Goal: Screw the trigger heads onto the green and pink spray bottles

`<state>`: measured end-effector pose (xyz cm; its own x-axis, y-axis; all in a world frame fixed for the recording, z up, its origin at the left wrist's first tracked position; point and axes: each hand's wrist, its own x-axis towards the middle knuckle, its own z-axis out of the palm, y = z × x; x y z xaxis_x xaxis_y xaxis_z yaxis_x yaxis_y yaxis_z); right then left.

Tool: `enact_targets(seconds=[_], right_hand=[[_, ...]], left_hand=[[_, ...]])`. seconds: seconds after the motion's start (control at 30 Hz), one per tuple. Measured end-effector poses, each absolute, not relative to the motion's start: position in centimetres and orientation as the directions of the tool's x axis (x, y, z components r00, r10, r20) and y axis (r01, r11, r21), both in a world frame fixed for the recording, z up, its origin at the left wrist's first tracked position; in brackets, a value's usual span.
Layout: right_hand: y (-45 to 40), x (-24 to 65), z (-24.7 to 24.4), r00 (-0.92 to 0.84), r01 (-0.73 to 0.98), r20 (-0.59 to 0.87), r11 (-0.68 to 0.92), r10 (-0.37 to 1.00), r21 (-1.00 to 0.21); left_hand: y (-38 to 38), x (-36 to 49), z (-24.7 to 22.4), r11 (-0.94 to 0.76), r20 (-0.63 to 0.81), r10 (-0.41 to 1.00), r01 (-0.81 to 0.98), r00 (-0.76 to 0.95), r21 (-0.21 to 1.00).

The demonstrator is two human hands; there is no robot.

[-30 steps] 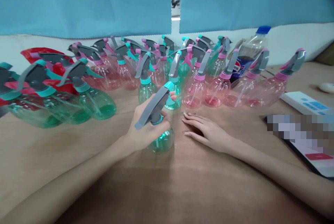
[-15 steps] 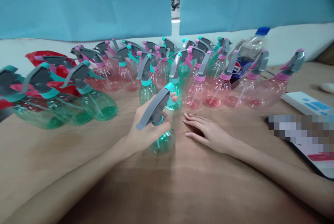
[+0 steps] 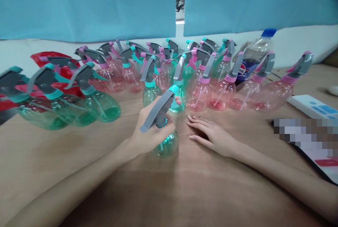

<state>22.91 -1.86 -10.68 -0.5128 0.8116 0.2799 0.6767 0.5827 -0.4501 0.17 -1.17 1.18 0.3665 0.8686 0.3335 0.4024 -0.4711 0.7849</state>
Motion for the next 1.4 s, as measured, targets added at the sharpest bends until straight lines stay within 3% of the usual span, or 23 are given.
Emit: enact_targets(seconds=[0.23,0.73,1.4], right_hand=[[-1.9,22.9,-10.7,-0.503,0.667,0.298,0.584,0.811,-0.464],[-1.9,23.0,-10.7,-0.501,0.666,0.292,0.579,0.815,-0.471],[-1.9,22.9,-10.5,-0.508,0.683,0.268,0.573,0.819,-0.453]], left_hand=[[-1.4,0.1,1.7,-0.528,0.384,0.841,0.425,0.381,0.735],[-1.3,-0.1,1.2,-0.511,0.376,0.848,0.385,0.374,0.769],[-1.6,0.1,0.5,-0.488,0.378,0.873,0.51,0.309,0.708]])
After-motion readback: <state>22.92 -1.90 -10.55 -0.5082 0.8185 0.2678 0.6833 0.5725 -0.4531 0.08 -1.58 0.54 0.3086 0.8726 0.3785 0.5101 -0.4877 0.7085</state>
